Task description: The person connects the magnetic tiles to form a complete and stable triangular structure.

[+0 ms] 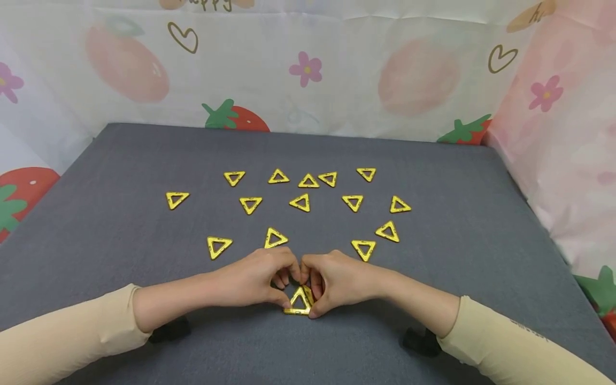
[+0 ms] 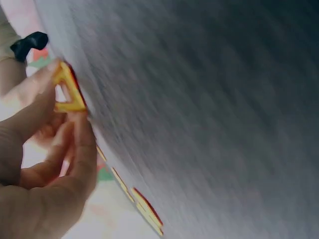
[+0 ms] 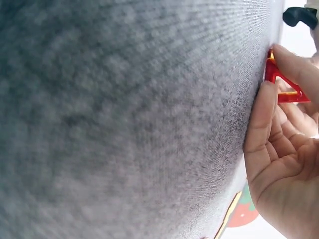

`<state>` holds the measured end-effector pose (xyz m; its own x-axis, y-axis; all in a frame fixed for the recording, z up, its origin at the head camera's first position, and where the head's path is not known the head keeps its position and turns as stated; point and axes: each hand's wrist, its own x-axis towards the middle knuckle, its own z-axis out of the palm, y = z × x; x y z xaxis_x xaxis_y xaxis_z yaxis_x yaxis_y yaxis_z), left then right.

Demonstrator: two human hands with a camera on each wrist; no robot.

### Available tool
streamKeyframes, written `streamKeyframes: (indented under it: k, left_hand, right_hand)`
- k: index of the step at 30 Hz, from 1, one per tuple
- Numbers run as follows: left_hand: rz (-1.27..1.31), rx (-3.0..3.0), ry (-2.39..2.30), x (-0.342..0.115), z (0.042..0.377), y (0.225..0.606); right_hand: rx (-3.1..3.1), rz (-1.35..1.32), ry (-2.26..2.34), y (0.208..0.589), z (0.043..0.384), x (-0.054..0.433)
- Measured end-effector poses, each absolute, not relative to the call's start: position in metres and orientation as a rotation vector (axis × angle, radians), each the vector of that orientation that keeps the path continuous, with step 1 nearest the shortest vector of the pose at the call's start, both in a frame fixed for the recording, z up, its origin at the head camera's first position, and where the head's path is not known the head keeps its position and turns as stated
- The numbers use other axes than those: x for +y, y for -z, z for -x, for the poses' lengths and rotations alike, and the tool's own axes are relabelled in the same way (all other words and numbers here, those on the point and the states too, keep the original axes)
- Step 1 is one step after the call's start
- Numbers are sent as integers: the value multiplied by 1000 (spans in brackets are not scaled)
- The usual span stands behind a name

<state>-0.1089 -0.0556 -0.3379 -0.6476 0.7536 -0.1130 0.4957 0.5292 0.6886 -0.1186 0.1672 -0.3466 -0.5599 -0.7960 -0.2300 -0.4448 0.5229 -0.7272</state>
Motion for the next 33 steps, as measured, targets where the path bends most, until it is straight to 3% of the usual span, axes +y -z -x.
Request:
streamKeyframes:
  k: [11, 22, 33]
  left_hand:
    - [-966, 2628, -958, -95, 132, 307]
    - [-571, 2853, -1075, -169, 175, 280]
    - [-238, 2889, -861, -249, 216, 307]
  right_hand:
    - [2201, 988, 841, 345, 118, 166]
    - [2202, 1024, 854, 346, 118, 167]
    - [2206, 1024, 855, 344, 118, 167]
